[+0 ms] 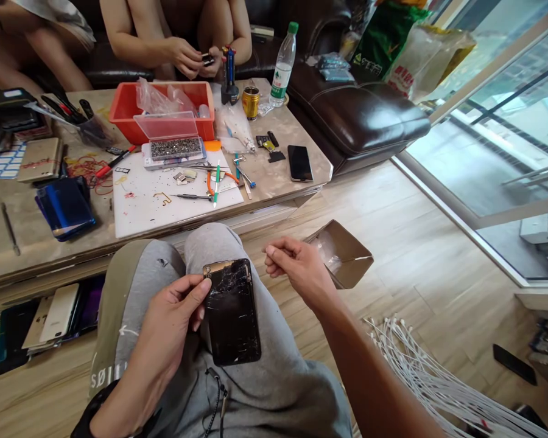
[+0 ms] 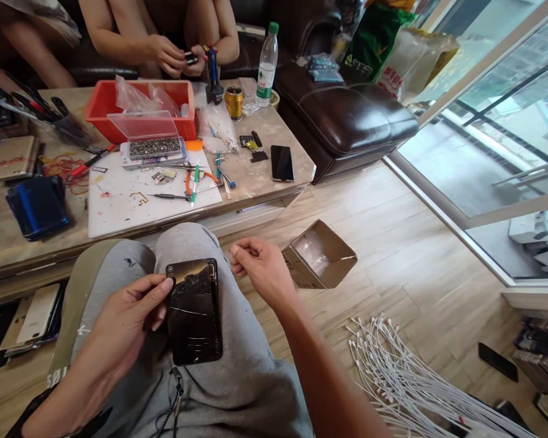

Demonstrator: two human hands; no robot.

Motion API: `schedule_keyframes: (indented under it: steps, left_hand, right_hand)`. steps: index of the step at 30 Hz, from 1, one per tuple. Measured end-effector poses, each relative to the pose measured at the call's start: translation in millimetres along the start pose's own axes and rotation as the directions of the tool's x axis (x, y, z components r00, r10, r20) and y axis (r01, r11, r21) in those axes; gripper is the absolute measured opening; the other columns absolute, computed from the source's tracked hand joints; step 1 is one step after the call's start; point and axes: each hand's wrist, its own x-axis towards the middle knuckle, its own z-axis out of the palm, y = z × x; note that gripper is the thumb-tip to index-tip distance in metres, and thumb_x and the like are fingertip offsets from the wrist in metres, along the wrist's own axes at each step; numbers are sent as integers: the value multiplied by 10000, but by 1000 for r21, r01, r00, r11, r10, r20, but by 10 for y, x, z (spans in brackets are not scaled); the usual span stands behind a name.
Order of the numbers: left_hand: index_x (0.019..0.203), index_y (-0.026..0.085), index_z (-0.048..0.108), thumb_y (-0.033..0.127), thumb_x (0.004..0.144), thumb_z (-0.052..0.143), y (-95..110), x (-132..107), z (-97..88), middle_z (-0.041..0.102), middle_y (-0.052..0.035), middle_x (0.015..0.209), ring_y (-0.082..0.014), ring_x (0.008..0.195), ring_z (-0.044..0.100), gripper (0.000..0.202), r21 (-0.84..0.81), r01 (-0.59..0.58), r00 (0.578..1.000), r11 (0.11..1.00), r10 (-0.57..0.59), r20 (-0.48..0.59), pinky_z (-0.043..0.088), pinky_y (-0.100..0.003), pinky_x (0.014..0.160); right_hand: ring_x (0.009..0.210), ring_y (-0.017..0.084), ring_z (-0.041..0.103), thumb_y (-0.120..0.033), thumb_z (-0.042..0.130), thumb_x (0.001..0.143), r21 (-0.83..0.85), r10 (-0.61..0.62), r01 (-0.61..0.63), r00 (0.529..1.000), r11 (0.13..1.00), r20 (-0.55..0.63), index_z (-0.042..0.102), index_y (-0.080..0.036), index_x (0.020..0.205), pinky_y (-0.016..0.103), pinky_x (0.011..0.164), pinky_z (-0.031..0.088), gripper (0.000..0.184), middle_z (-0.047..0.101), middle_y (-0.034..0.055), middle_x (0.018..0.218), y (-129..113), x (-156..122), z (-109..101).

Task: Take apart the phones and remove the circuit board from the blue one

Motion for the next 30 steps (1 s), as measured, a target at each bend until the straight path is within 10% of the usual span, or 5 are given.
schedule_keyframes:
  steps: [14, 30]
  left_hand:
    - [797, 205, 675, 611, 764, 789, 33, -41, -95, 549, 48, 542, -130, 499, 491, 423, 162, -55, 998, 985, 51, 32, 426, -218, 463]
    - [851, 194, 698, 523, 722, 873, 18, -115, -211, 611, 47, 635, -107, 495, 539, 394, 104, -23, 997, 994, 14, 81, 465, -207, 455]
  right_hand:
    - [644, 160, 647, -272, 675, 889, -370, 43, -45, 999, 928, -14, 725, -243, 789, 259, 589, 450, 115, 706, -13, 680, 81, -638, 421]
    - [588, 128, 605, -208, 707, 861, -347, 29, -37, 999, 937, -27, 766, -231, 857, 239, 589, 454, 63, 696, -28, 671, 152, -751, 523]
